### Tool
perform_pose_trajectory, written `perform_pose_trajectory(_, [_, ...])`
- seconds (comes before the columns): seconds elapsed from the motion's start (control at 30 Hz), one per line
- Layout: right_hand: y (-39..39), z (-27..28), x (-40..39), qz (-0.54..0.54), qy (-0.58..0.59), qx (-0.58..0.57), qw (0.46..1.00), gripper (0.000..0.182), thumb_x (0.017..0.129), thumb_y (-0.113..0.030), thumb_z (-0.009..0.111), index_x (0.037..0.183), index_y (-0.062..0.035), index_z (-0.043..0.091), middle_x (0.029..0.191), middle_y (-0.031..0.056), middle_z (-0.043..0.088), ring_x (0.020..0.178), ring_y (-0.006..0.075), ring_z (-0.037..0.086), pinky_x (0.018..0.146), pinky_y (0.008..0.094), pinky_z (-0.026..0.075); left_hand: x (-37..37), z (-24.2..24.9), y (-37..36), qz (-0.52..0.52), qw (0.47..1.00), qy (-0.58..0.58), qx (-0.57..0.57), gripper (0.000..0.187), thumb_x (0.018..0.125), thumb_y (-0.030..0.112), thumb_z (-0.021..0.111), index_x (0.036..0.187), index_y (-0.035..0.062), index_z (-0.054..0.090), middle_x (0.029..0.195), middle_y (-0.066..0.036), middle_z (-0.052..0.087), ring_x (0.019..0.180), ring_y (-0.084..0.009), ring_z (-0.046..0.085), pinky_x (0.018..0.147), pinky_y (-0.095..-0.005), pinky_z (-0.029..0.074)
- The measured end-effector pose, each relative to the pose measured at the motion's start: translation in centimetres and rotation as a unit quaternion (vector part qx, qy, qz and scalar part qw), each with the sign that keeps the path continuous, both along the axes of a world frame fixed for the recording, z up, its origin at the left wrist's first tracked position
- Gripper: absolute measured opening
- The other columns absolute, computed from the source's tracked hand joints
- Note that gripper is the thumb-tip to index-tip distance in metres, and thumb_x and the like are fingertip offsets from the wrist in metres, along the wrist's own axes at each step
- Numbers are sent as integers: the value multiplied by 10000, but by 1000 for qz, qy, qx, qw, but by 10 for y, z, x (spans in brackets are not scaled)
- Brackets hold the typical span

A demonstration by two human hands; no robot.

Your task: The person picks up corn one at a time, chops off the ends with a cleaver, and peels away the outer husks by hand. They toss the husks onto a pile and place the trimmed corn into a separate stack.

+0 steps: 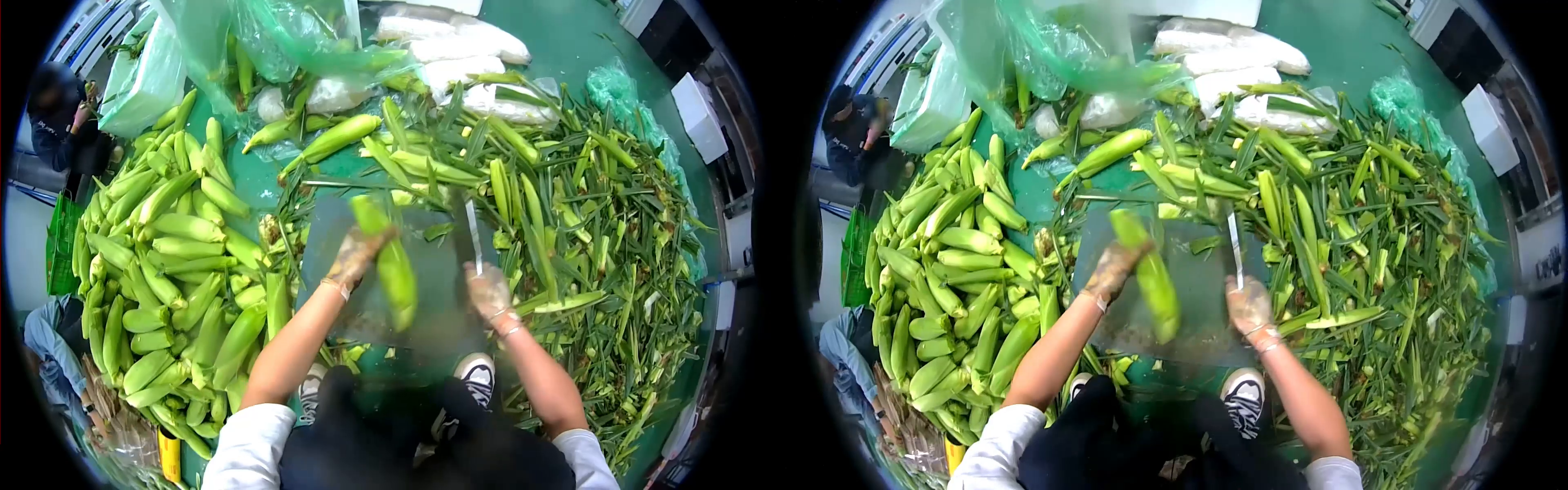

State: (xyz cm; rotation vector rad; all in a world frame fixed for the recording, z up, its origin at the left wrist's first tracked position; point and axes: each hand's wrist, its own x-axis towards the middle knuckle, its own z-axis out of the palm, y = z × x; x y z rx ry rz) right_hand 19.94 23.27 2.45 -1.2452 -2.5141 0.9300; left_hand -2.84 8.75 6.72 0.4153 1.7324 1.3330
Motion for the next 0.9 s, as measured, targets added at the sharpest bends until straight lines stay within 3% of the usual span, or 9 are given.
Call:
perform_pose_trajectory(0.03, [4, -1, 5, 23, 46, 128, 990, 234, 897, -261, 595, 777, -63, 627, 664, 134, 614, 567, 308, 585, 526, 379, 446, -3, -21, -8, 71, 996, -27, 52, 482, 786, 318, 747, 1131, 12, 606, 1052, -97, 658, 944, -179, 614, 843, -310, 486])
perform_pose_trajectory(0.07, [4, 41, -2, -96, 42, -82, 991, 201, 903, -234, 601, 822, -50, 602, 632, 96, 581, 508, 250, 548, 495, 343, 428, -3, -44, -12, 140, 983, -54, 107, 458, 792, 307, 748, 1122, 18, 619, 1044, -94, 656, 929, -169, 616, 822, -299, 493])
perform_pose_trajectory(0.23, [-28, 104, -14, -188, 414, -224, 862, 133, 928, -191, 593, 851, -90, 555, 623, -24, 496, 538, 94, 483, 490, 252, 407, 8, -47, -14, 288, 948, -134, 3, 453, 790, 358, 745, 1109, 53, 642, 1124, -70, 631, 968, -160, 620, 711, -295, 523])
perform_pose_trajectory(0.27, [-27, 31, 1, -125, 405, -194, 885, 155, 922, -233, 606, 863, -95, 566, 628, -30, 527, 560, 87, 507, 485, 239, 412, 9, -47, -16, 287, 948, -135, 0, 453, 790, 358, 745, 1109, 53, 642, 1124, -70, 631, 968, -160, 620, 711, -295, 523])
perform_pose_trajectory(0.33, [-49, -20, -5, -63, 84, 89, 990, 330, 935, -321, 520, 837, -23, 623, 695, 179, 601, 610, 399, 569, 626, 434, 457, 10, -46, -11, 289, 951, -108, 17, 441, 786, 346, 751, 1096, 51, 643, 1076, -69, 648, 902, -162, 629, 698, -289, 520])
perform_pose_trajectory(0.37, [-49, -23, -4, -53, -124, -178, 975, 315, 917, -309, 517, 830, -36, 648, 720, 199, 608, 673, 444, 569, 617, 439, 462, 10, -36, -12, 289, 951, -105, 21, 441, 786, 346, 751, 1096, 51, 643, 1076, -69, 648, 902, -162, 629, 698, -289, 520])
perform_pose_trajectory(0.5, [-5, -101, 75, 22, -42, 2, 999, 302, 912, -286, 506, 787, -44, 637, 669, 164, 623, 584, 306, 599, 504, 446, 437, -8, -6, -49, 233, 971, 58, 3, 404, 777, 295, 762, 1053, 26, 638, 975, -75, 668, 860, -168, 635, 726, -286, 510])
perform_pose_trajectory(0.63, [61, -54, 96, -168, -34, -40, 984, 273, 897, -265, 525, 885, -41, 681, 667, 91, 633, 581, 240, 568, 530, 390, 426, -16, 73, -110, 180, 954, 236, 41, 377, 713, 213, 792, 997, 26, 630, 912, -101, 653, 834, -214, 625, 761, -312, 498])
perform_pose_trajectory(0.9, [4, 17, 104, -144, 7, 36, 989, 258, 880, -237, 589, 823, 11, 539, 697, 152, 535, 627, 275, 471, 622, 377, 407, 8, 199, -285, 177, 692, 672, -196, 391, 644, -14, 764, 1000, 77, 629, 1006, -69, 558, 977, -206, 534, 831, -336, 487])
